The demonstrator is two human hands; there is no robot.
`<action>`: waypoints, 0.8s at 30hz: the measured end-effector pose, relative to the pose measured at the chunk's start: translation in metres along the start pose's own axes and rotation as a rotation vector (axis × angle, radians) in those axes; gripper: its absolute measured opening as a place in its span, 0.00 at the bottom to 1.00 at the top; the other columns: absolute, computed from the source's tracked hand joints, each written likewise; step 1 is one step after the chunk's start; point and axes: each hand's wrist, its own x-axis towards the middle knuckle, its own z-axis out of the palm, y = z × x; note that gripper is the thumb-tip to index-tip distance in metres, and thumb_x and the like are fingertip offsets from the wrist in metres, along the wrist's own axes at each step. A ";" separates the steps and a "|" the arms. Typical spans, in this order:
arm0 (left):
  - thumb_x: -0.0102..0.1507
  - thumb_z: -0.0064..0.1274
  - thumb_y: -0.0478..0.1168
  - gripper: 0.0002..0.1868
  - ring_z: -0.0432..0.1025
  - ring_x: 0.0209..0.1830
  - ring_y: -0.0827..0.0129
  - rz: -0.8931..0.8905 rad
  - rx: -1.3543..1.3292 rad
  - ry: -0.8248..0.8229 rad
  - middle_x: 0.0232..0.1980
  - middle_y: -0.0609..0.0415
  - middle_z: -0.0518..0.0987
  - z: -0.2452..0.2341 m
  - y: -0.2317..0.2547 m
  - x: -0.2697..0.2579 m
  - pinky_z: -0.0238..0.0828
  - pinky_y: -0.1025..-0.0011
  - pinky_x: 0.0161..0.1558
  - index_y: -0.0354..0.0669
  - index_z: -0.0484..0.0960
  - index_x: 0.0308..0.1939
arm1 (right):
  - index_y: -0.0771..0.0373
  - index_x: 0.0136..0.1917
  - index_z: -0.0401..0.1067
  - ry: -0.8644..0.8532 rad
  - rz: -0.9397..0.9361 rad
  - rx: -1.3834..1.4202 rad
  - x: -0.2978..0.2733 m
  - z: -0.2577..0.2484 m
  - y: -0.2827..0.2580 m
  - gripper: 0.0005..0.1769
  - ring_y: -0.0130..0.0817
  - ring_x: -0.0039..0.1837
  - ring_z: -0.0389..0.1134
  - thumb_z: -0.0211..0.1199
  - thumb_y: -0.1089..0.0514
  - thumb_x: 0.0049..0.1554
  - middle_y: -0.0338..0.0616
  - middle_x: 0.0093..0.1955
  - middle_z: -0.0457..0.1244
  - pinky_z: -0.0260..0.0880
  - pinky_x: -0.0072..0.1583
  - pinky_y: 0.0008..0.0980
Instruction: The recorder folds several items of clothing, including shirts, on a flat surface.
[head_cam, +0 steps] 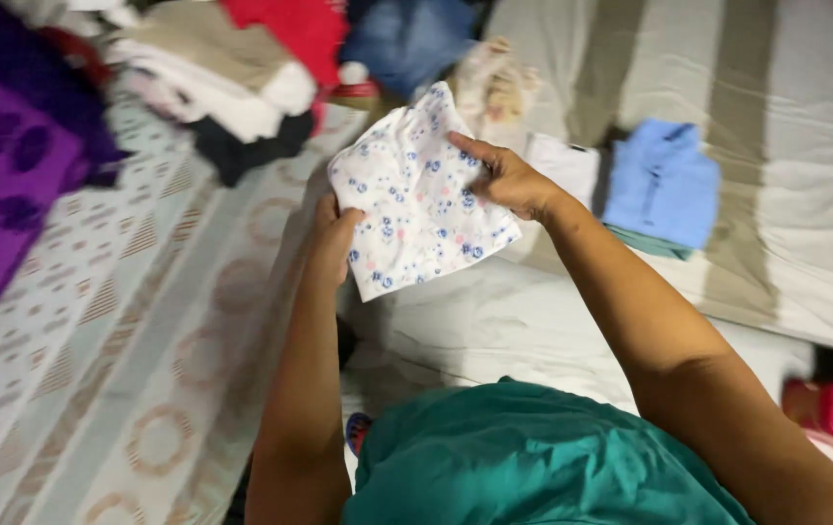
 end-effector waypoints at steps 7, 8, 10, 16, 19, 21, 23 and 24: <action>0.55 0.55 0.31 0.34 0.73 0.53 0.63 0.020 0.103 -0.079 0.57 0.49 0.77 0.130 -0.069 0.052 0.72 0.66 0.54 0.44 0.64 0.66 | 0.54 0.80 0.55 0.207 0.153 0.036 -0.076 -0.108 0.053 0.56 0.30 0.49 0.67 0.50 0.83 0.40 0.38 0.72 0.58 0.69 0.53 0.28; 0.55 0.55 0.31 0.34 0.73 0.53 0.63 0.016 0.109 -0.088 0.57 0.49 0.77 0.144 -0.074 0.054 0.72 0.66 0.54 0.44 0.64 0.66 | 0.54 0.80 0.55 0.217 0.155 0.042 -0.086 -0.120 0.068 0.56 0.30 0.49 0.67 0.50 0.83 0.40 0.38 0.72 0.58 0.69 0.53 0.28; 0.55 0.54 0.30 0.41 0.70 0.57 0.62 0.032 0.214 -0.185 0.61 0.50 0.74 0.171 -0.082 0.062 0.68 0.68 0.58 0.50 0.58 0.72 | 0.60 0.82 0.56 0.232 0.140 0.135 -0.098 -0.143 0.095 0.53 0.26 0.51 0.67 0.50 0.80 0.43 0.46 0.67 0.64 0.70 0.54 0.25; 0.59 0.46 0.27 0.35 0.71 0.61 0.66 0.088 0.343 -0.413 0.65 0.47 0.75 0.238 -0.099 0.113 0.67 0.72 0.61 0.47 0.70 0.72 | 0.62 0.81 0.56 0.381 0.192 0.090 -0.101 -0.193 0.122 0.50 0.27 0.50 0.67 0.53 0.78 0.44 0.44 0.65 0.65 0.70 0.52 0.25; 0.57 0.41 0.26 0.34 0.74 0.49 0.63 -0.017 0.351 -0.453 0.58 0.47 0.82 0.267 -0.109 0.154 0.71 0.71 0.51 0.47 0.76 0.68 | 0.62 0.81 0.57 0.438 0.230 0.106 -0.089 -0.224 0.135 0.49 0.29 0.51 0.68 0.54 0.78 0.45 0.45 0.66 0.66 0.71 0.54 0.26; 0.56 0.40 0.25 0.35 0.75 0.49 0.66 0.015 0.350 -0.462 0.57 0.49 0.82 0.282 -0.128 0.186 0.71 0.73 0.51 0.46 0.76 0.67 | 0.62 0.81 0.57 0.459 0.231 0.078 -0.077 -0.243 0.146 0.50 0.27 0.54 0.68 0.55 0.78 0.45 0.45 0.67 0.65 0.70 0.57 0.25; 0.54 0.39 0.24 0.36 0.76 0.50 0.69 0.051 0.348 -0.465 0.57 0.52 0.82 0.297 -0.145 0.215 0.71 0.76 0.50 0.45 0.77 0.66 | 0.63 0.80 0.56 0.475 0.229 0.047 -0.066 -0.260 0.154 0.50 0.25 0.58 0.69 0.56 0.78 0.45 0.44 0.68 0.65 0.69 0.60 0.23; 0.54 0.42 0.24 0.35 0.76 0.48 0.71 0.036 0.326 -0.446 0.54 0.52 0.82 0.304 -0.153 0.227 0.72 0.77 0.49 0.46 0.78 0.65 | 0.62 0.81 0.56 0.469 0.239 0.081 -0.062 -0.267 0.158 0.51 0.27 0.57 0.70 0.55 0.78 0.44 0.47 0.67 0.66 0.70 0.59 0.25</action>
